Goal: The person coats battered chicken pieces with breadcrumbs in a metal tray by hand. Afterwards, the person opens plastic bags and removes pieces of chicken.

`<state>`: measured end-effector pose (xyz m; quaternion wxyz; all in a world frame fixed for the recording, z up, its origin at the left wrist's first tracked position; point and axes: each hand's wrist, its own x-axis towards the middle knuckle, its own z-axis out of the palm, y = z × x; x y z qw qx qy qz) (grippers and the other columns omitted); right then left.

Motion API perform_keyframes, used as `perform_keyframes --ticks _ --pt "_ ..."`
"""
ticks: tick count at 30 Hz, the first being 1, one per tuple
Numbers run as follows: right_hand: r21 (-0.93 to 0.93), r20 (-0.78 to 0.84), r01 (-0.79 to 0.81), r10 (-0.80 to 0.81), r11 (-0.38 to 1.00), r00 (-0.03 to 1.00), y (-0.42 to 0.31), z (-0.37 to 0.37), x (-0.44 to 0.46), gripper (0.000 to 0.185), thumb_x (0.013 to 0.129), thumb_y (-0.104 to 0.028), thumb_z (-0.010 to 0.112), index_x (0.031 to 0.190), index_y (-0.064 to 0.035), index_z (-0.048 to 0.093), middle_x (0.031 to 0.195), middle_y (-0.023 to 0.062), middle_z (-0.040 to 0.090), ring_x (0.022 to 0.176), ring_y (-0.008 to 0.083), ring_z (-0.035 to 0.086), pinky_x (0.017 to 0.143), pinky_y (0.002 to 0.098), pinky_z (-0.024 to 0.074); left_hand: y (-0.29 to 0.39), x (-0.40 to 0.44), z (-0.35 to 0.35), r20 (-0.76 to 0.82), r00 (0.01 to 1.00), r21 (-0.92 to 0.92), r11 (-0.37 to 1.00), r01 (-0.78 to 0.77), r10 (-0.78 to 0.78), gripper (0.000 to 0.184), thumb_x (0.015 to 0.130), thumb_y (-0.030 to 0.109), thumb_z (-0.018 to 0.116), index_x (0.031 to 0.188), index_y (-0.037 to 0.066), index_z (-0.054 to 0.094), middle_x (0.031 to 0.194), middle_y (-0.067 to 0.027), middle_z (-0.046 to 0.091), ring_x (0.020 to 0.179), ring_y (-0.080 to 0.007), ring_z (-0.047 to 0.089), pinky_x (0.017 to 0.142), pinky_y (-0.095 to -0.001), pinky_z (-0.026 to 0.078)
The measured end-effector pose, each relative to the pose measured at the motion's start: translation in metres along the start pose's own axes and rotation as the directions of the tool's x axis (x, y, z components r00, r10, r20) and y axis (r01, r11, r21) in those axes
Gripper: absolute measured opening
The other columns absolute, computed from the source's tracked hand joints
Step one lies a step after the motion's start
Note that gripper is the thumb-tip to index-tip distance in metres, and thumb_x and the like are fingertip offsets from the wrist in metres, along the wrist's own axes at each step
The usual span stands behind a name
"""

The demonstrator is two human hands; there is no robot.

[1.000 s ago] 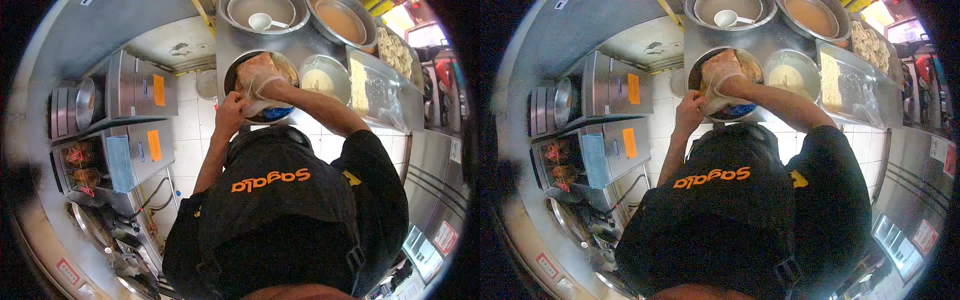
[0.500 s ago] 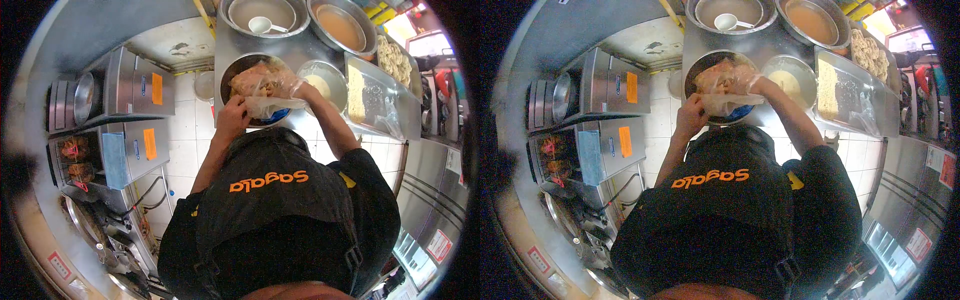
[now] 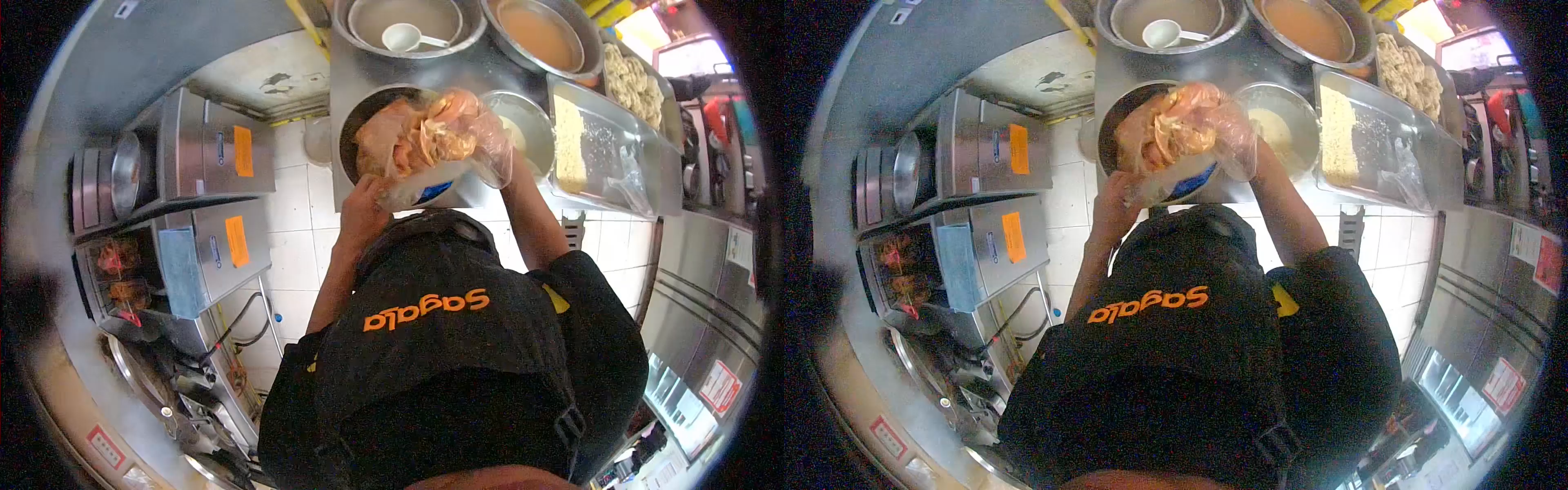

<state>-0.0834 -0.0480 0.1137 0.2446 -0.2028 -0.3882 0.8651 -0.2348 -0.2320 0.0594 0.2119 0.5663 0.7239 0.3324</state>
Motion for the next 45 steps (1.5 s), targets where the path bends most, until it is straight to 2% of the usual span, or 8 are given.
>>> perform_keyframes --ticks 13,17,19,20,28,34,40,45 --pt "-0.088 -0.057 0.519 -0.525 0.85 0.849 -0.045 -0.036 -0.097 0.054 0.067 -0.015 0.067 0.114 -0.0015 0.043 0.102 0.0112 0.053 0.091 0.0222 0.055 0.08 0.0311 0.0472 -0.002 0.004 0.022 -0.145 0.989 -0.043 0.999 -0.03 0.024 0.041 0.06 0.0 0.064 0.099 0.008 0.055 0.088 -0.0115 0.053 0.084 -0.0267 0.054 0.074 -0.0329 0.045" --pt "-0.132 -0.043 0.611 -0.62 0.781 0.783 -0.069 -0.051 -0.159 0.054 0.067 -0.015 0.067 0.113 -0.0015 0.044 0.102 0.0114 0.054 0.091 0.0224 0.056 0.08 0.0313 0.0471 0.001 0.008 0.022 -0.209 0.948 -0.334 0.894 -0.301 0.241 0.016 0.069 0.01 0.067 0.073 0.002 0.054 0.081 -0.0142 0.056 0.08 -0.0326 0.05 0.075 -0.0412 0.041" --pt "-0.149 -0.041 0.633 -0.644 0.76 0.764 -0.078 -0.06 -0.182 0.053 0.067 -0.015 0.067 0.113 -0.0015 0.044 0.102 0.0116 0.054 0.091 0.0225 0.056 0.08 0.0314 0.0471 0.015 0.005 0.021 -0.054 0.998 -0.438 0.899 0.009 -0.037 0.031 0.064 0.006 0.065 0.092 -0.003 0.054 0.085 -0.0189 0.051 0.084 -0.0381 0.046 0.073 -0.0433 0.039" --pt "-0.15 -0.036 0.639 -0.65 0.755 0.759 -0.08 -0.061 -0.188 0.053 0.067 -0.015 0.067 0.113 -0.0015 0.044 0.102 0.0117 0.054 0.091 0.0226 0.056 0.081 0.0315 0.047 0.013 0.006 0.024 -0.064 0.997 -0.42 0.908 0.01 -0.041 0.029 0.065 0.006 0.064 0.092 -0.002 0.054 0.085 -0.0186 0.052 0.084 -0.0376 0.047 0.073 -0.0431 0.039" --pt "-0.172 -0.02 0.643 -0.655 0.747 0.756 -0.09 -0.08 -0.204 0.052 0.066 -0.015 0.067 0.112 -0.0015 0.045 0.103 0.0122 0.054 0.091 0.023 0.056 0.081 0.0319 0.0469 0.008 0.006 0.036 -0.141 0.99 -0.251 0.966 -0.065 0.03 0.02 0.075 0.009 0.054 0.093 -0.001 0.054 0.088 -0.0162 0.055 0.083 -0.0339 0.048 0.073 -0.0419 0.039" --pt "-0.18 0.012 0.616 -0.625 0.767 0.781 -0.092 -0.093 -0.193 0.052 0.066 -0.015 0.067 0.111 -0.0015 0.046 0.103 0.0127 0.054 0.091 0.0233 0.056 0.082 0.0323 0.0468 0.013 0.005 0.032 -0.149 0.98 0.061 0.99 -0.124 0.132 0.046 0.059 -0.002 0.064 0.103 0.009 0.055 0.098 -0.0118 0.05 0.091 -0.027 0.051 0.079 -0.0338 0.044" --pt "-0.249 0.084 0.483 -0.478 0.84 0.874 -0.088 -0.117 -0.14 0.051 0.066 -0.015 0.067 0.111 -0.0014 0.047 0.103 0.0131 0.055 0.091 0.0236 0.056 0.082 0.0326 0.0467 0.039 0.002 0.03 -0.12 0.99 0.074 0.995 -0.061 0.07 0.042 0.061 -0.001 0.065 0.101 0.007 0.054 0.114 -0.0118 0.043 0.104 -0.0275 0.045 0.085 -0.0355 0.041" --pt "-0.5 0.071 0.236 -0.232 0.833 0.97 -0.068 -0.175 -0.079 0.049 0.065 -0.015 0.067 0.109 -0.002 0.049 0.104 0.0138 0.055 0.091 0.0236 0.056 0.083 0.033 0.0463 0.034 -0.004 0.037 -0.162 0.987 -0.009 1.0 0.004 -0.006 0.045 0.061 0.0 0.066 0.103 0.008 0.052 0.114 -0.0116 0.043 0.105 -0.0266 0.045 0.087 -0.036 0.041"
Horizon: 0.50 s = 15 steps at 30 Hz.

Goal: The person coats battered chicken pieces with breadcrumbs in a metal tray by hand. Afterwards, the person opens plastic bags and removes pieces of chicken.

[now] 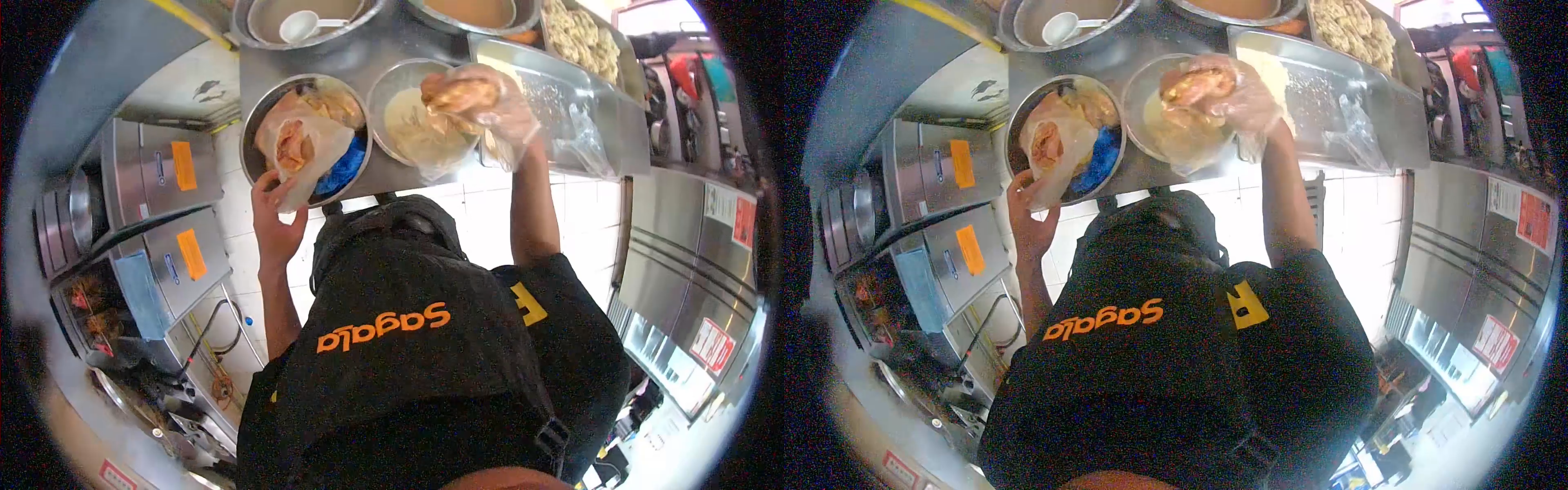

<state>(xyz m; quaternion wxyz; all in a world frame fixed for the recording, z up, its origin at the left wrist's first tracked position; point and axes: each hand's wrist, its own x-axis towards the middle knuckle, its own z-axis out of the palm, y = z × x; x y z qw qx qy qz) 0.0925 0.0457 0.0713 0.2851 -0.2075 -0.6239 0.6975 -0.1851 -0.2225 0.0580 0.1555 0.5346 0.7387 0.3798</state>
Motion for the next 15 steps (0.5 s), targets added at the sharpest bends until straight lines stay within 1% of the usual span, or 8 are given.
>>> perform_keyframes --ticks 1,2,4,5,8,11,14,15 --pt "-0.303 -0.008 -0.089 0.091 0.949 0.996 0.006 -0.003 0.011 0.047 0.062 -0.012 0.069 0.106 -0.0061 0.054 0.104 0.0118 0.058 0.09 0.0204 0.057 0.082 0.0302 0.0459 -0.001 0.0 0.0 -0.017 1.0 0.016 1.0 -0.024 0.024 0.044 0.061 0.001 0.067 0.102 0.007 0.053 0.115 -0.0119 0.043 0.105 -0.0267 0.046 0.086 -0.0362 0.041" --pt "-0.429 -0.018 -0.17 0.18 0.887 0.983 0.011 -0.003 0.018 0.046 0.061 -0.011 0.069 0.105 -0.0073 0.055 0.103 0.0106 0.058 0.089 0.0196 0.057 0.081 0.0292 0.0459 0.0 -0.001 -0.001 -0.015 1.0 0.009 1.0 -0.01 0.01 0.043 0.061 0.001 0.067 0.102 0.007 0.053 0.114 -0.012 0.044 0.105 -0.0268 0.046 0.086 -0.0363 0.041" --pt "-0.651 -0.08 -0.308 0.341 0.694 0.937 0.02 0.004 0.032 0.045 0.06 -0.01 0.069 0.103 -0.0097 0.057 0.101 0.0083 0.06 0.088 0.0181 0.057 0.079 0.0272 0.0458 0.005 -0.001 -0.001 -0.01 1.0 -0.009 1.0 0.016 -0.016 0.042 0.061 0.002 0.067 0.101 0.006 0.054 0.114 -0.0121 0.044 0.105 -0.0271 0.046 0.086 -0.0367 0.041" --pt "-0.768 -0.034 -0.214 0.296 0.604 0.955 0.029 0.003 0.037 0.042 0.059 -0.01 0.07 0.1 -0.0103 0.058 0.098 0.006 0.061 0.088 0.0183 0.057 0.079 0.0273 0.0451 0.009 0.0 0.001 -0.071 0.996 0.03 0.998 -0.053 0.055 0.04 0.062 -0.002 0.063 0.1 0.008 0.058 0.112 -0.0124 0.044 0.091 -0.0252 0.052 0.078 -0.0327 0.044" --pt "-0.786 0.023 -0.187 0.331 0.589 0.943 0.08 -0.018 0.048 0.039 0.061 -0.011 0.069 0.099 -0.0106 0.059 0.098 0.0064 0.061 0.089 0.0187 0.056 0.079 0.0285 0.0447 0.009 -0.001 0.0 -0.084 0.996 0.022 0.999 -0.04 0.042 0.041 0.061 -0.003 0.064 0.1 0.009 0.059 0.111 -0.0123 0.046 0.091 -0.0255 0.052 0.077 -0.033 0.045" --pt "-0.798 -0.017 -0.243 0.382 0.551 0.924 0.07 -0.005 0.048 0.038 0.06 -0.009 0.069 0.097 -0.0114 0.06 0.099 0.0062 0.06 0.09 0.0183 0.056 0.08 0.0291 0.0441 0.008 -0.004 0.001 -0.106 0.99 0.064 0.994 -0.088 0.094 0.042 0.061 -0.005 0.064 0.1 0.01 0.059 0.109 -0.0125 0.047 0.091 -0.0259 0.052 0.075 -0.033 0.045" --pt "-0.682 0.195 0.001 0.181 0.731 0.964 0.072 -0.019 0.044 0.021 0.067 -0.006 0.063 0.088 -0.0071 0.062 0.089 0.0061 0.062 0.082 0.0166 0.057 0.073 0.0272 0.0452 0.01 -0.007 0.005 -0.155 0.986 -0.02 0.998 -0.067 0.063 0.042 0.06 -0.005 0.064 0.1 0.01 0.059 0.109 -0.0125 0.047 0.086 -0.0242 0.053 0.073 -0.0323 0.046" --pt "-0.546 -0.134 -0.252 0.214 0.799 0.968 0.068 -0.006 0.039 0.019 0.071 -0.003 0.061 0.089 -0.0052 0.061 0.087 0.0035 0.062 0.081 0.0137 0.056 0.074 0.0256 0.0455 0.01 -0.008 0.005 -0.164 0.984 -0.011 0.998 -0.069 0.066 0.041 0.061 -0.005 0.063 0.099 0.01 0.059 0.109 -0.0121 0.048 0.084 -0.0234 0.053 0.073 -0.032 0.046"
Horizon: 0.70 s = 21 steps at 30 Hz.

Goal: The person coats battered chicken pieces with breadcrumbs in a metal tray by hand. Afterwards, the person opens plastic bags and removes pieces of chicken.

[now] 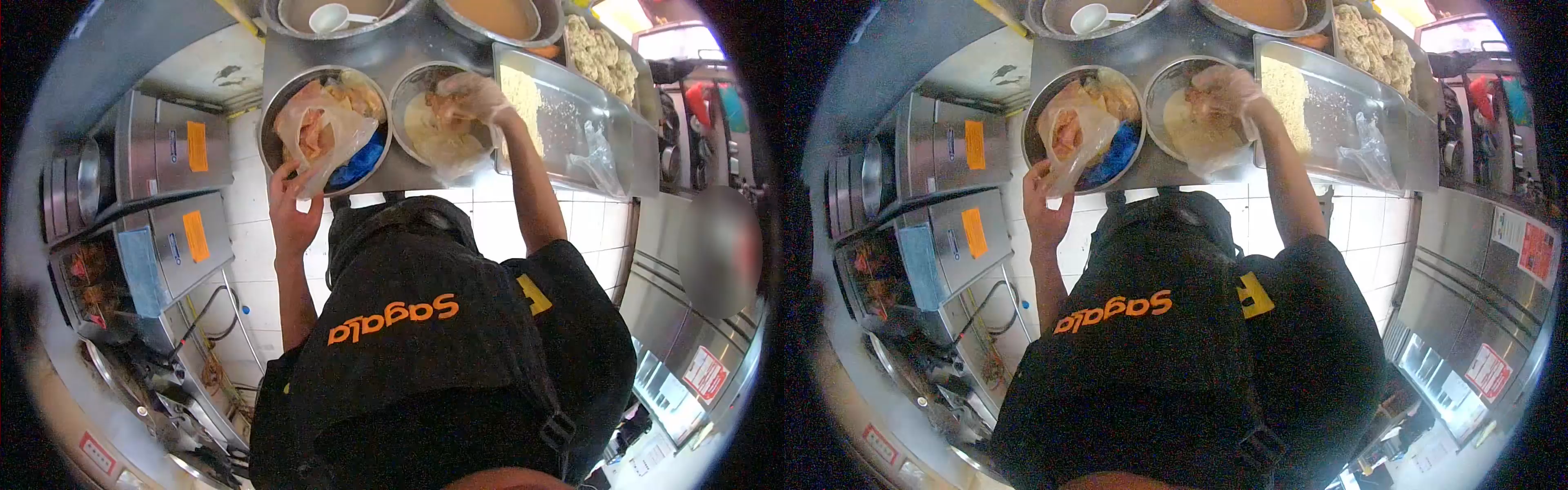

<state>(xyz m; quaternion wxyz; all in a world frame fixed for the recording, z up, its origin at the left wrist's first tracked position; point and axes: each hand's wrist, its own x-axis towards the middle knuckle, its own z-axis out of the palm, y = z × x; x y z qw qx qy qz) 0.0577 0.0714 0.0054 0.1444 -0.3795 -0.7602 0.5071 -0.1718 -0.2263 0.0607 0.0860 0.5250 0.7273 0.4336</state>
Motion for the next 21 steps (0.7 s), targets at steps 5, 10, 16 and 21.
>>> perform_keyframes --ticks 5,10,16,21 --pt "0.162 -0.069 0.129 -0.119 0.978 0.991 -0.036 -0.025 0.006 0.018 0.076 -0.003 0.059 0.094 -0.0029 0.057 0.095 0.0027 0.059 0.087 0.012 0.054 0.079 0.0245 0.0441 -0.004 -0.003 0.006 -0.087 0.996 0.001 1.0 -0.019 0.019 0.035 0.061 -0.006 0.063 0.093 0.009 0.062 0.106 -0.0102 0.05 0.075 -0.0199 0.054 0.069 -0.0299 0.046" --pt "0.087 0.283 0.41 -0.417 0.908 0.863 -0.132 0.044 0.011 0.021 0.078 -0.016 0.056 0.097 -0.0067 0.06 0.095 0.0078 0.06 0.086 0.0176 0.056 0.079 0.0296 0.0441 -0.009 -0.002 0.007 -0.178 0.982 -0.007 0.998 -0.058 0.056 0.018 0.06 -0.007 0.062 0.077 0.0 0.059 0.089 -0.0101 0.057 0.077 -0.0228 0.056 0.067 -0.0286 0.045" --pt "-0.286 0.762 0.715 -0.301 0.638 0.573 -0.149 0.132 0.034 0.028 0.072 -0.016 0.058 0.097 -0.003 0.058 0.091 0.0135 0.059 0.082 0.0187 0.057 0.072 0.0304 0.0451 -0.015 -0.003 0.006 -0.135 0.985 0.03 0.994 -0.101 0.105 0.015 0.058 -0.004 0.062 0.071 0.004 0.059 0.081 -0.0062 0.059 0.075 -0.0242 0.055 0.067 -0.0316 0.044" --pt "-0.552 0.743 0.631 -0.021 0.545 0.669 -0.142 0.171 0.044 0.026 0.073 -0.016 0.057 0.096 -0.005 0.058 0.093 0.0131 0.059 0.085 0.0206 0.057 0.074 0.0328 0.0446 -0.018 -0.001 0.016 -0.03 0.992 -0.043 0.991 -0.126 0.125 0.015 0.059 -0.003 0.06 0.071 0.006 0.059 0.079 -0.005 0.058 0.075 -0.0241 0.053 0.066 -0.0328 0.044"
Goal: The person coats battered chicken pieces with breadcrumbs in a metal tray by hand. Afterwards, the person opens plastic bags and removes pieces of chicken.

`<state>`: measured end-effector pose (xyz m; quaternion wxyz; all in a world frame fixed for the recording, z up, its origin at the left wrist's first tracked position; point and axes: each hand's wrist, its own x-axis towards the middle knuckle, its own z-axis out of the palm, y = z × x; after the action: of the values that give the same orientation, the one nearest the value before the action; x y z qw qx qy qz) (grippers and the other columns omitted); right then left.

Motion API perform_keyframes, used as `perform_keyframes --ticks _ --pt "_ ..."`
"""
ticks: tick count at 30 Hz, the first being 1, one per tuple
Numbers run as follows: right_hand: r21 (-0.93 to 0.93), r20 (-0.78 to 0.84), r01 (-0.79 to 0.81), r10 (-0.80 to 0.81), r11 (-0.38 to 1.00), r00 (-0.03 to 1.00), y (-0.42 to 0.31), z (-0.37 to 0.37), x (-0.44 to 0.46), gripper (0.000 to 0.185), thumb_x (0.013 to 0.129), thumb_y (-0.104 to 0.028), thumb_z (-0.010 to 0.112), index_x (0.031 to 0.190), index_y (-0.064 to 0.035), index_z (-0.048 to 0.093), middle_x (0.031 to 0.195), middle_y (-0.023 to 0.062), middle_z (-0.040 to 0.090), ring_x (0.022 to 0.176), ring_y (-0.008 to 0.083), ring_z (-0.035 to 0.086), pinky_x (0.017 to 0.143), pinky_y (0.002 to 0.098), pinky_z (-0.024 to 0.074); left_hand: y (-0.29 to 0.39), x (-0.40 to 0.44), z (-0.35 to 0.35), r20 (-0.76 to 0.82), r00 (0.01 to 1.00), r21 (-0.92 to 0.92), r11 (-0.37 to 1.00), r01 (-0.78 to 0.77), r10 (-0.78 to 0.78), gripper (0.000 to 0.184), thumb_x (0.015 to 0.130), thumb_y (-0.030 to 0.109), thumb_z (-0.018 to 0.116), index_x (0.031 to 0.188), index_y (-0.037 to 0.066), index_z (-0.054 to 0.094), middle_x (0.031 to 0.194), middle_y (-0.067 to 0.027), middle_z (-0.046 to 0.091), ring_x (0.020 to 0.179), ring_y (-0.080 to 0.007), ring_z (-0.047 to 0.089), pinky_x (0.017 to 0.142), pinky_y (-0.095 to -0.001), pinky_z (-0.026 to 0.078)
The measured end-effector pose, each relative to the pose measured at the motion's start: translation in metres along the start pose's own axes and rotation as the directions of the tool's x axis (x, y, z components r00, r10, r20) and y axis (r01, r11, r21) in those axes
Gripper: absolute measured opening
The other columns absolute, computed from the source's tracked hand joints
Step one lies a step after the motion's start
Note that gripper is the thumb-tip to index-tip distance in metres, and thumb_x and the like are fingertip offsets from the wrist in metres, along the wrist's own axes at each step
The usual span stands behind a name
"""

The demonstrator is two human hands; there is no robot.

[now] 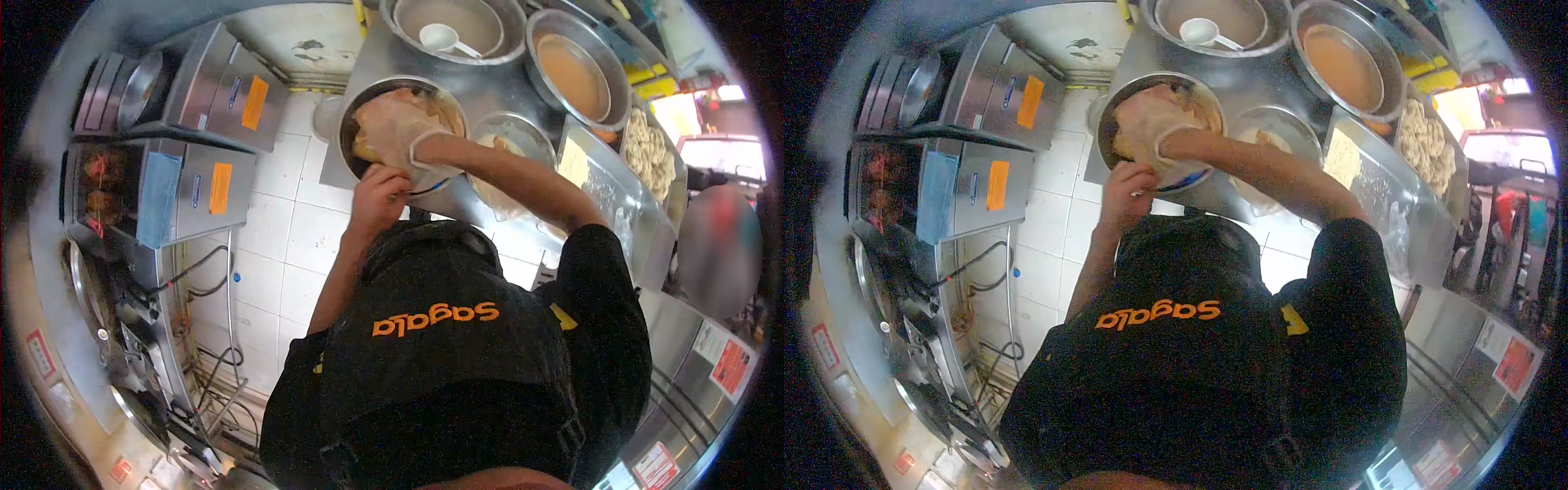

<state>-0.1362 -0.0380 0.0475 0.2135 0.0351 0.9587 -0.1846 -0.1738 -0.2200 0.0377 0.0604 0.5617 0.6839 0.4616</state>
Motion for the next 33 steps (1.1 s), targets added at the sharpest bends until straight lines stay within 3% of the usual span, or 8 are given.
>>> perform_keyframes --ticks 10,14,17,19,21,28,30,33 --pt "0.053 0.048 -0.331 0.329 0.942 0.943 -0.023 -0.01 0.011 0.024 0.073 -0.016 0.053 0.095 -0.009 0.058 0.099 0.0123 0.057 0.092 0.0246 0.055 0.076 0.0377 0.0436 -0.019 0.015 -0.019 0.041 0.951 -0.416 0.86 0.296 -0.307 0.01 0.067 -0.002 0.061 0.074 0.004 0.059 0.081 -0.0067 0.058 0.077 -0.0169 0.056 0.07 -0.0271 0.045" --pt "-0.015 -0.493 0.003 -0.011 1.0 0.87 -0.038 -0.007 -0.027 0.029 0.072 -0.017 0.055 0.1 -0.0087 0.055 0.103 0.0117 0.055 0.098 0.0261 0.052 0.081 0.0372 0.0421 -0.085 0.021 -0.042 -0.265 0.821 -0.44 0.821 0.363 -0.505 0.014 0.074 0.005 0.06 0.087 0.002 0.057 0.091 -0.0062 0.057 0.077 -0.0151 0.054 0.071 -0.0267 0.043" --pt "-0.127 -0.515 0.137 -0.183 0.982 0.838 -0.045 -0.04 -0.047 0.029 0.074 -0.018 0.053 0.101 -0.0076 0.053 0.103 0.0122 0.055 0.097 0.0278 0.052 0.083 0.0372 0.041 -0.117 0.05 -0.048 -0.046 0.824 -0.413 0.762 0.499 -0.565 0.028 0.082 0.021 0.056 0.104 0.005 0.052 0.099 -0.0079 0.056 0.084 -0.0173 0.054 0.074 -0.0284 0.043" --pt "-0.212 -0.566 0.206 -0.292 0.955 0.771 -0.032 -0.034 -0.048 0.028 0.075 -0.019 0.053 0.101 -0.0069 0.053 0.103 0.0126 0.054 0.096 0.0287 0.051 0.085 0.0369 0.04 -0.135 0.068 -0.045 0.392 0.674 -0.594 0.387 0.705 -0.627 0.041 0.085 0.035 0.049 0.114 0.007 0.045 0.105 -0.0085 0.054 0.091 -0.0186 0.053 0.078 -0.0299 0.042" --pt "-0.175 -0.576 0.224 -0.284 0.959 0.767 -0.023 -0.025 -0.056 0.032 0.075 -0.019 0.053 0.105 -0.0068 0.051 0.107 0.0132 0.051 0.1 0.0294 0.048 0.088 0.0367 0.0377 -0.125 0.087 -0.056 0.808 0.554 -0.559 0.037 0.829 -0.201 0.062 0.085 0.053 0.036 0.128 0.009 0.03 0.117 -0.0097 0.047 0.105 -0.021 0.048 0.087 -0.0343 0.04" --pt "0.483 -0.122 -0.154 0.24 0.862 0.963 -0.013 -0.021 -0.108 0.042 0.076 -0.016 0.054 0.115 -0.0053 0.046 0.122 0.0143 0.042 0.109 0.0285 0.043 0.097 0.0364 0.0314 -0.072 0.099 -0.051 0.747 0.641 -0.655 -0.033 0.755 -0.178 0.053 0.089 0.042 0.034 0.126 0.006 0.03 0.12 -0.0091 0.045 0.108 -0.0198 0.047 0.088 -0.0359 0.041" --pt "0.035 -0.116 -0.197 0.2 0.98 0.973 -0.003 -0.006 -0.106 0.042 0.081 -0.014 0.052 0.12 -0.005 0.041 0.124 0.0118 0.042 0.111 0.0214 0.043 0.097 0.0332 0.0332 -0.06 0.103 -0.05 0.73 0.631 -0.656 -0.008 0.755 -0.262 0.048 0.09 0.038 0.035 0.124 0.004 0.032 0.117 -0.0089 0.047 0.104 -0.0185 0.049 0.086 -0.034 0.043" --pt "0.144 -0.218 -0.22 0.248 0.965 0.944 0.001 0.006 -0.092 0.042 0.081 -0.014 0.052 0.121 -0.0052 0.041 0.124 0.0115 0.042 0.111 0.021 0.043 0.097 0.0329 0.0334 -0.058 0.103 -0.045 0.68 0.652 -0.67 0.078 0.739 -0.335 0.041 0.091 0.032 0.036 0.118 0.002 0.039 0.11 -0.0081 0.051 0.096 -0.0162 0.053 0.081 -0.0313 0.046"
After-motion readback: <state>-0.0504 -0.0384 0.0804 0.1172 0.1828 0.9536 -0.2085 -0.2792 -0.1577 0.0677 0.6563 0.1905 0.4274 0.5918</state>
